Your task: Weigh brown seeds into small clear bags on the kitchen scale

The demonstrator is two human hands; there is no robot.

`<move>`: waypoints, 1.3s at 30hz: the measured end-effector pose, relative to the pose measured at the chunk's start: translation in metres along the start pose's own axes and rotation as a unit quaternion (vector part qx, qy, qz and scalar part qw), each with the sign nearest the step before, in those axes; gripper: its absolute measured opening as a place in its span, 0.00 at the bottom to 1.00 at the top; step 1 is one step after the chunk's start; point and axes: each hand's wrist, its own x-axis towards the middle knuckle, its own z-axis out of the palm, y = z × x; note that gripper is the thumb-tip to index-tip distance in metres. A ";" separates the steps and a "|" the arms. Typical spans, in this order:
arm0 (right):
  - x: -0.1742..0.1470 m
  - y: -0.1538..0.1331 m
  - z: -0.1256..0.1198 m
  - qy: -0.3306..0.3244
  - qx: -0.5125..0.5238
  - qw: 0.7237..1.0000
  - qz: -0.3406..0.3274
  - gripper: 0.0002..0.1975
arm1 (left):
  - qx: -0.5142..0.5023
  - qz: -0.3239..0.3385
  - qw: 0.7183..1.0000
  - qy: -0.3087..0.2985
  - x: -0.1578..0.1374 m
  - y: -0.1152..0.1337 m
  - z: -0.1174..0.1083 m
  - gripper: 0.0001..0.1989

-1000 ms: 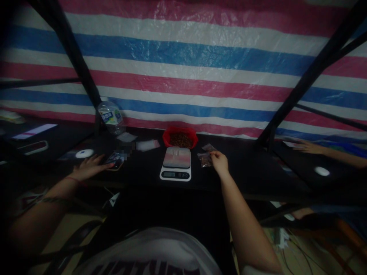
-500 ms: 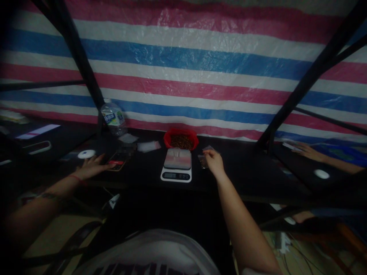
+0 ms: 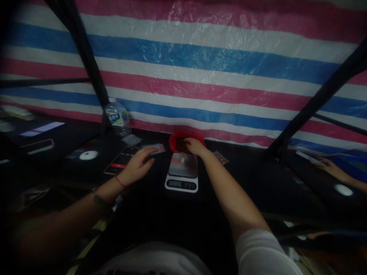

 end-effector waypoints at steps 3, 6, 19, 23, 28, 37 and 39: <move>0.034 0.004 0.010 -0.102 -0.097 0.990 0.025 0.22 | -0.024 0.043 0.997 -0.062 0.022 0.015 0.033 0.28; 0.051 0.007 0.019 -0.140 -0.143 0.977 0.075 0.29 | -0.020 0.062 0.991 -0.116 0.040 0.018 0.058 0.37; 0.058 0.019 0.022 -0.182 -0.202 0.962 0.010 0.30 | -0.024 0.056 0.992 -0.112 0.047 0.006 0.065 0.28; 0.053 0.024 0.022 -0.167 -0.179 0.969 -0.015 0.20 | 0.014 -0.056 0.994 -0.094 0.023 -0.022 0.009 0.18; 0.047 0.026 0.021 -0.143 -0.171 0.975 0.016 0.15 | 0.100 -0.331 0.937 -0.059 -0.040 -0.086 -0.079 0.26; 0.035 0.028 0.019 -0.069 -0.134 0.988 0.043 0.15 | 0.165 -0.346 0.920 -0.080 -0.094 -0.124 -0.098 0.30; 0.033 0.029 0.019 -0.066 -0.129 0.989 0.034 0.16 | 0.146 -0.335 0.925 -0.102 -0.093 -0.125 -0.097 0.29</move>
